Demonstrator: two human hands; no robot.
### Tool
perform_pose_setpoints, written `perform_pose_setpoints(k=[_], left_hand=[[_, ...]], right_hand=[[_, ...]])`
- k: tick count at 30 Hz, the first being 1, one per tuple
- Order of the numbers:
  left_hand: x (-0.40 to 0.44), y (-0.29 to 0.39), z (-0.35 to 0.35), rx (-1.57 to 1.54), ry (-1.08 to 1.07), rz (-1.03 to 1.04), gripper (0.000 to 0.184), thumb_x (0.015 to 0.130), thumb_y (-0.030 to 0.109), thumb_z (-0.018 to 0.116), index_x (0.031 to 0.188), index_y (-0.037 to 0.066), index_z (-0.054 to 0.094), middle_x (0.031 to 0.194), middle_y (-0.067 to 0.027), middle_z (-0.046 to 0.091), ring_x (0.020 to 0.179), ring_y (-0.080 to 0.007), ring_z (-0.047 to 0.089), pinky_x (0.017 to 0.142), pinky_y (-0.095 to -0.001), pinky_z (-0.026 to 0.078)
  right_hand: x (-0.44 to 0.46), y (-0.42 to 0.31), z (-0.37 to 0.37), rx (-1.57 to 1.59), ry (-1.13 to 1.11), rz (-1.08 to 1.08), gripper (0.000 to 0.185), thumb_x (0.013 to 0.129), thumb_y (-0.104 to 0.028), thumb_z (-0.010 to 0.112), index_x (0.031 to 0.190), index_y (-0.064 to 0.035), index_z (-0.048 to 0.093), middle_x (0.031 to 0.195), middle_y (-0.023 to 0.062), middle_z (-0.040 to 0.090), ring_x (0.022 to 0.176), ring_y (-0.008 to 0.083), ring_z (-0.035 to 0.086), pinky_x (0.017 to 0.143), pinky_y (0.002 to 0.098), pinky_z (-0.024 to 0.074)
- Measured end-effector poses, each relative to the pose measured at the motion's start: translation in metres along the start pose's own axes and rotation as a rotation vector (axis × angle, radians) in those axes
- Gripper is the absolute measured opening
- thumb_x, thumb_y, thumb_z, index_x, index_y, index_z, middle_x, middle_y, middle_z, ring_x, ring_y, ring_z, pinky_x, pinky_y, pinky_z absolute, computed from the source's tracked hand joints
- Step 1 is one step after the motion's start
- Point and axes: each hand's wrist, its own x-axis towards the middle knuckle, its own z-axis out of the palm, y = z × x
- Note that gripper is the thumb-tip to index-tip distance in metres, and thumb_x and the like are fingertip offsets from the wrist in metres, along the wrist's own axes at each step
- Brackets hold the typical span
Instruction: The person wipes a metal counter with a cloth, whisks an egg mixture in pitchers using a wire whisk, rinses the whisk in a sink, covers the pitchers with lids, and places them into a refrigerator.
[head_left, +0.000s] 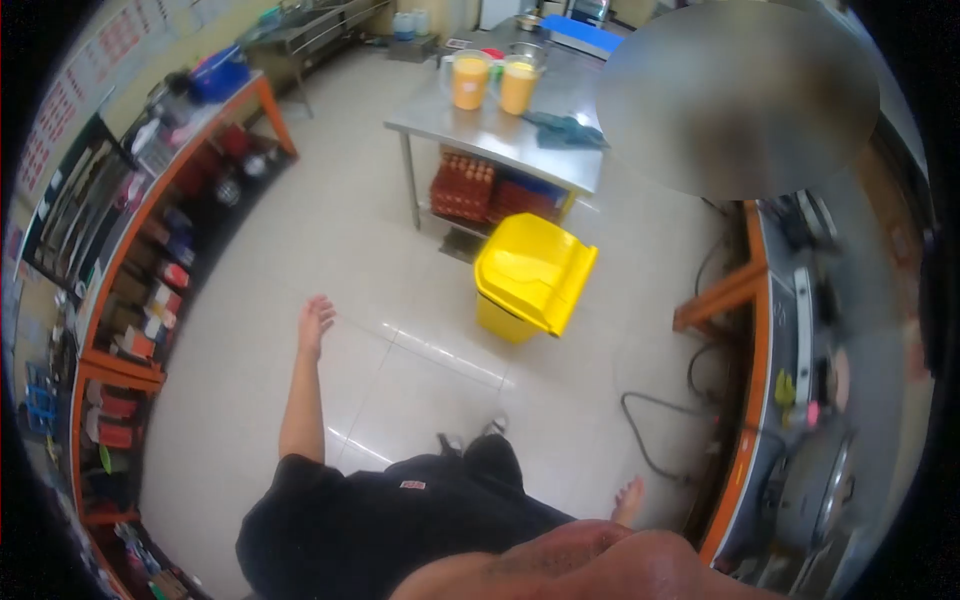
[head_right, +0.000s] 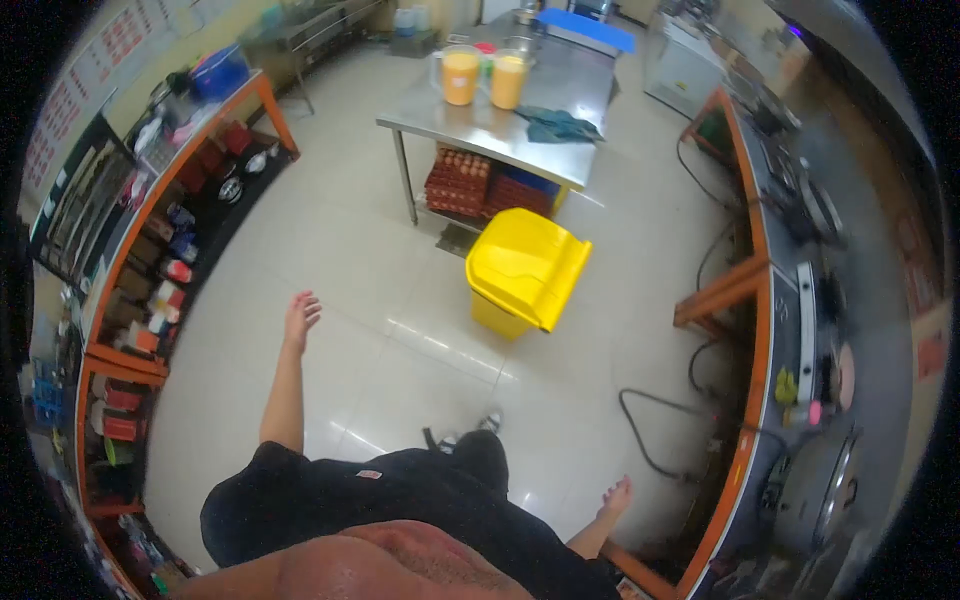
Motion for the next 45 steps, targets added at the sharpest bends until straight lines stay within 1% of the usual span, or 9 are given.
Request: perform_pose_setpoints(k=[6,9,12,18,24,29,33,36,45], left_hand=[[0.049,-0.123,-0.082,0.381,0.141,-0.173,0.026,0.097,0.030,0.047,0.102,0.010,0.062,0.071,-0.0008,0.057,0.058,-0.0112,0.053,0.047,-0.0277,0.043],[-0.012,-0.224,-0.151,0.287,-0.070,-0.589,0.028,0.094,0.035,0.050,0.108,0.014,0.062,0.085,-0.0066,0.063,0.067,-0.0210,0.061,0.054,-0.0347,0.052],[-0.118,-0.172,-0.104,-0.088,0.322,-0.831,0.028,0.097,0.026,0.045,0.110,0.006,0.058,0.088,-0.0107,0.064,0.069,-0.0251,0.064,0.055,-0.0389,0.052],[-0.036,-0.146,-0.102,-0.205,0.483,-1.063,0.027,0.096,0.032,0.047,0.099,0.008,0.057,0.078,-0.0077,0.059,0.063,-0.0213,0.059,0.049,-0.0357,0.047],[0.204,-0.104,-0.205,-0.212,0.383,-0.940,0.030,0.094,0.038,0.048,0.087,0.010,0.057,0.068,-0.0047,0.055,0.057,-0.0175,0.055,0.044,-0.0326,0.041],[0.585,0.003,-0.208,0.047,0.359,-0.436,0.020,0.095,0.033,0.053,0.084,0.017,0.051,0.063,0.0027,0.050,0.053,-0.0082,0.048,0.042,-0.0229,0.036],[0.873,0.157,-0.063,0.179,0.028,-0.040,0.024,0.101,0.031,0.047,0.103,0.009,0.057,0.071,0.0043,0.048,0.062,-0.0060,0.047,0.052,-0.0219,0.040],[0.988,0.269,0.109,0.169,-0.158,0.053,0.042,0.101,0.030,0.046,0.134,0.004,0.045,0.129,-0.0163,0.054,0.114,-0.0273,0.056,0.094,-0.0381,0.048],[1.071,0.384,0.584,0.296,-1.006,0.092,0.045,0.095,0.025,0.054,0.133,0.004,0.044,0.118,-0.0135,0.056,0.099,-0.0212,0.060,0.084,-0.0341,0.053]], right_hand=[[0.006,-0.187,0.253,-0.032,-0.248,-0.205,0.038,0.098,-0.031,0.046,0.131,-0.0125,0.051,0.119,0.0088,0.059,0.093,0.0198,0.057,0.078,0.0324,0.0469],[-0.022,-0.225,0.422,-0.083,-0.493,-0.263,0.032,0.095,-0.028,0.053,0.122,-0.0116,0.058,0.105,0.0055,0.064,0.081,0.0127,0.059,0.069,0.0262,0.0476],[-0.093,-0.279,0.598,-0.300,-0.779,-0.464,0.027,0.095,-0.023,0.054,0.117,-0.0085,0.062,0.100,0.0046,0.065,0.077,0.0133,0.060,0.069,0.0252,0.0485],[-0.230,-0.367,0.877,-0.564,-1.259,-1.028,0.020,0.093,-0.015,0.058,0.109,-0.0052,0.065,0.091,0.0038,0.068,0.078,0.0112,0.062,0.072,0.0263,0.0502],[-0.257,-0.436,1.006,-0.233,-0.611,-0.840,0.026,0.093,-0.025,0.060,0.109,-0.0050,0.065,0.096,0.0118,0.068,0.083,0.0195,0.063,0.075,0.0323,0.0502],[-0.185,-0.590,1.004,0.185,0.086,-1.010,0.040,0.091,-0.026,0.066,0.119,0.0009,0.057,0.112,0.0108,0.059,0.102,0.0214,0.055,0.093,0.0330,0.0432],[-0.133,-0.726,1.018,0.129,0.273,-1.039,0.060,0.084,-0.037,0.073,0.124,0.0033,0.054,0.123,0.0154,0.057,0.105,0.0203,0.055,0.093,0.0330,0.0437],[-0.078,-0.769,1.042,0.011,0.075,-0.976,0.054,0.087,-0.039,0.069,0.120,0.0014,0.056,0.113,0.0121,0.061,0.100,0.0198,0.057,0.091,0.0325,0.0444],[-0.140,-0.865,1.053,0.368,-0.132,-0.969,0.025,0.099,-0.031,0.053,0.101,-0.0061,0.054,0.086,0.0034,0.056,0.087,0.0151,0.058,0.082,0.0293,0.0456]])
